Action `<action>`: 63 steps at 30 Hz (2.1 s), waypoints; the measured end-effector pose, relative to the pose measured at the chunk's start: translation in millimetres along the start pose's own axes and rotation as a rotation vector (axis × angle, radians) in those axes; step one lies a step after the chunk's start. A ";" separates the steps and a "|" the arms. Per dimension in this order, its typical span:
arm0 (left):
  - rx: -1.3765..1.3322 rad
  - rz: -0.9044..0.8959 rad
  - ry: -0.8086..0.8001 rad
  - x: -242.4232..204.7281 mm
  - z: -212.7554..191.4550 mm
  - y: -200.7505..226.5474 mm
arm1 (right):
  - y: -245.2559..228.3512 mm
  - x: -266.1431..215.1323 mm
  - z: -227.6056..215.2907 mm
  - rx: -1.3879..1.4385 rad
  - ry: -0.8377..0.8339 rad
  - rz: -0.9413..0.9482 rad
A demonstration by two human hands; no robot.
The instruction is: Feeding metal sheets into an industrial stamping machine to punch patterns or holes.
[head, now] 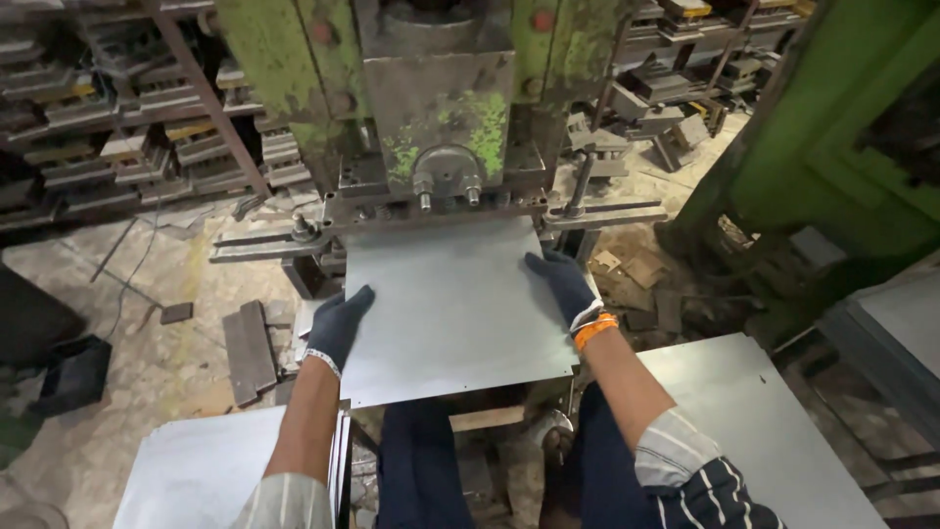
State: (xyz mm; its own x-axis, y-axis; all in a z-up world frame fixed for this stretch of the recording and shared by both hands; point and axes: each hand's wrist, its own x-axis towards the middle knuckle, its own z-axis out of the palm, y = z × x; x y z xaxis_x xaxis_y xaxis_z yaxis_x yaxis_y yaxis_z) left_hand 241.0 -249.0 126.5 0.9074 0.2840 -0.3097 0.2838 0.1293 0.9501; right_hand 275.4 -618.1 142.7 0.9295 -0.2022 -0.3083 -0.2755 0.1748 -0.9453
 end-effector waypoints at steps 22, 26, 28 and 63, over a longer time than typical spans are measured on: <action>0.028 -0.037 -0.005 -8.0 -2.5 9.6 | 0.3 -5.1 2.0 -0.012 -0.028 -0.021; 0.045 0.002 -0.095 -3.1 -4.9 2.1 | -3.3 -19.6 -0.1 -0.069 -0.067 -0.091; 0.023 -0.014 -0.110 -32.2 -5.7 3.5 | -10.9 -54.3 3.0 -0.119 -0.071 -0.090; 0.772 0.218 0.853 -90.7 -347.7 -67.1 | 288.0 -186.6 294.1 -0.034 -0.417 0.674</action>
State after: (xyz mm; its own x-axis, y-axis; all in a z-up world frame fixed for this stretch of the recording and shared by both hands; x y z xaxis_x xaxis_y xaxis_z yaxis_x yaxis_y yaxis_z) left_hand 31.9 46.9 78.0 0.5415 0.8123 0.2167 0.5267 -0.5287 0.6656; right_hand 94.7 -246.6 -40.7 0.5728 0.3155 -0.7566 -0.8129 0.0998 -0.5738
